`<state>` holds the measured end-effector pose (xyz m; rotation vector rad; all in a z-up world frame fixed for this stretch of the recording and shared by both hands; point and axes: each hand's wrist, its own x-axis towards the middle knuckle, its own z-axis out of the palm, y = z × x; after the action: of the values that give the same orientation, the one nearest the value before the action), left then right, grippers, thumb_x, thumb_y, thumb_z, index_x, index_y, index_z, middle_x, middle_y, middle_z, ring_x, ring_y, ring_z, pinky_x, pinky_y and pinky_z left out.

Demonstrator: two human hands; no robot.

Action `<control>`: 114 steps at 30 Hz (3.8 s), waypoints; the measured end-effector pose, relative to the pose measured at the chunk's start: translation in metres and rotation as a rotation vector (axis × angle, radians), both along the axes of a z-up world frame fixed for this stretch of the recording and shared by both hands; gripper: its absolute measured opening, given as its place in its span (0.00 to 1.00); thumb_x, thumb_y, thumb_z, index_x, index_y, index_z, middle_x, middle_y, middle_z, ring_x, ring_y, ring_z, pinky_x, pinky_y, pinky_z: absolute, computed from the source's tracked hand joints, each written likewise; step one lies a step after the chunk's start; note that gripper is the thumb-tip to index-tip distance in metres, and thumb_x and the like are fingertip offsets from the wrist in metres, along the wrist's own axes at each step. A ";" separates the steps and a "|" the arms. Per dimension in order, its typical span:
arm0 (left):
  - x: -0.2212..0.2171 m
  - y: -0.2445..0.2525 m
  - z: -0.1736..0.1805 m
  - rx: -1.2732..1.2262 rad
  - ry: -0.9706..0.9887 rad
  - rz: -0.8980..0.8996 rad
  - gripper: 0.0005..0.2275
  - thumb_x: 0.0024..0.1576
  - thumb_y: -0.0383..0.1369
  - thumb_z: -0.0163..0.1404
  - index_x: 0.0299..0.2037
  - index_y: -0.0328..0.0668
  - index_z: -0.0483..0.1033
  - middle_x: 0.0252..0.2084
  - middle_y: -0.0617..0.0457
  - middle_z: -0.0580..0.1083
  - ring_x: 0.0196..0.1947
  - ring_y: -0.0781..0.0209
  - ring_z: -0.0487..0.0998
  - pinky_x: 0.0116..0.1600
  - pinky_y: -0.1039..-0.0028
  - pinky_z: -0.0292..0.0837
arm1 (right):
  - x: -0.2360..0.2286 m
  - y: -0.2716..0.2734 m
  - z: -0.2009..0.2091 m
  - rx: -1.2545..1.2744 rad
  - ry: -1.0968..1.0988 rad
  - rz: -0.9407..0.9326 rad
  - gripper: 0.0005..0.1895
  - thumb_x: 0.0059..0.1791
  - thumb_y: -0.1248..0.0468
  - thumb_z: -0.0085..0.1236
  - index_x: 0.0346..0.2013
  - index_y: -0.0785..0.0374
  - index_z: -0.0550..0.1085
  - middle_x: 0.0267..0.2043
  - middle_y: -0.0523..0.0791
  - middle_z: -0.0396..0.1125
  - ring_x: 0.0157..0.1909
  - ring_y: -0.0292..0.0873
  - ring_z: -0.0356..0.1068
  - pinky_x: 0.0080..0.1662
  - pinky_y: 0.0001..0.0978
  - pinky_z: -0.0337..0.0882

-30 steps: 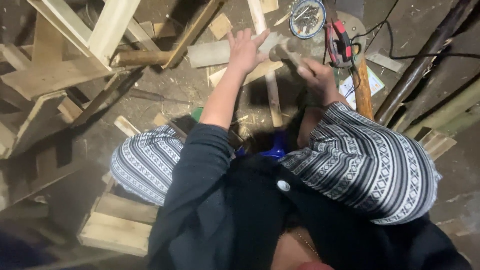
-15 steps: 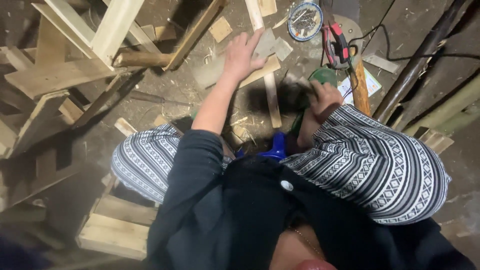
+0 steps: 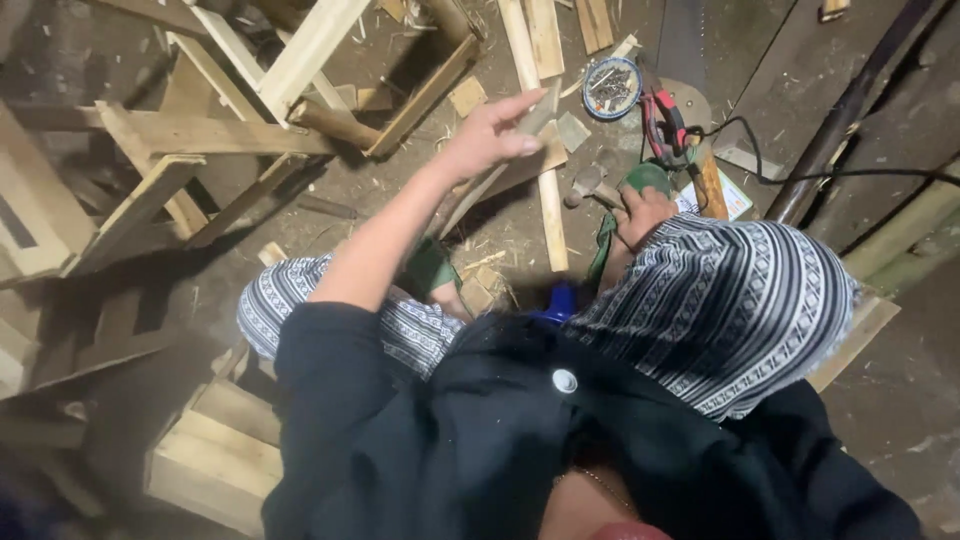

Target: The person hammers nails into a small wooden plank using a hammer and pliers. They repeatedly position the plank, hammer the nails, and use pliers to adjust or remove nails from the wood.

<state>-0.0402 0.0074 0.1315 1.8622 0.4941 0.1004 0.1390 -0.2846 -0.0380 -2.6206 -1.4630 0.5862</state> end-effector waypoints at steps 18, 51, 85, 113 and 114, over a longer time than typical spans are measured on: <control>-0.072 -0.044 0.064 -0.978 -0.405 0.248 0.23 0.61 0.48 0.49 0.58 0.37 0.72 0.48 0.31 0.77 0.35 0.40 0.84 0.31 0.57 0.86 | 0.016 -0.026 0.066 -0.279 0.026 -0.065 0.17 0.61 0.47 0.40 0.61 0.47 0.64 0.48 0.46 0.61 0.54 0.48 0.66 0.57 0.44 0.67; -0.086 -0.072 0.098 -0.099 -0.675 0.483 0.26 0.70 0.44 0.39 0.77 0.53 0.50 0.67 0.37 0.66 0.58 0.48 0.75 0.60 0.56 0.80 | -0.131 0.143 0.288 1.223 0.630 0.415 0.19 0.50 0.60 0.69 0.49 0.70 0.76 0.46 0.52 0.65 0.51 0.55 0.69 0.50 0.43 0.71; -0.099 -0.006 0.130 0.837 -0.978 0.509 0.15 0.65 0.35 0.49 0.54 0.29 0.77 0.56 0.33 0.74 0.58 0.37 0.76 0.61 0.52 0.73 | -0.144 0.124 0.281 0.828 1.129 0.329 0.50 0.38 0.72 0.71 0.73 0.58 0.60 0.72 0.53 0.58 0.73 0.56 0.56 0.69 0.53 0.57; -0.087 -0.039 0.101 -0.505 -0.619 0.578 0.20 0.60 0.31 0.57 0.61 0.43 0.68 0.45 0.52 0.75 0.37 0.65 0.79 0.34 0.78 0.80 | -0.148 0.135 0.303 0.704 1.699 -0.195 0.30 0.41 0.73 0.60 0.58 0.59 0.68 0.45 0.50 0.71 0.41 0.44 0.76 0.38 0.39 0.79; -0.086 -0.038 0.095 -0.507 -0.620 0.575 0.20 0.60 0.31 0.57 0.61 0.43 0.68 0.45 0.52 0.75 0.37 0.65 0.79 0.34 0.78 0.80 | -0.147 0.137 0.305 0.706 1.696 -0.198 0.30 0.41 0.73 0.60 0.58 0.59 0.68 0.45 0.50 0.71 0.41 0.44 0.76 0.38 0.39 0.79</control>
<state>-0.1266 -0.0310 0.2260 1.0709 0.5366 0.8310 -0.0081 -0.1472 0.2670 -0.9169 -0.5511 1.3460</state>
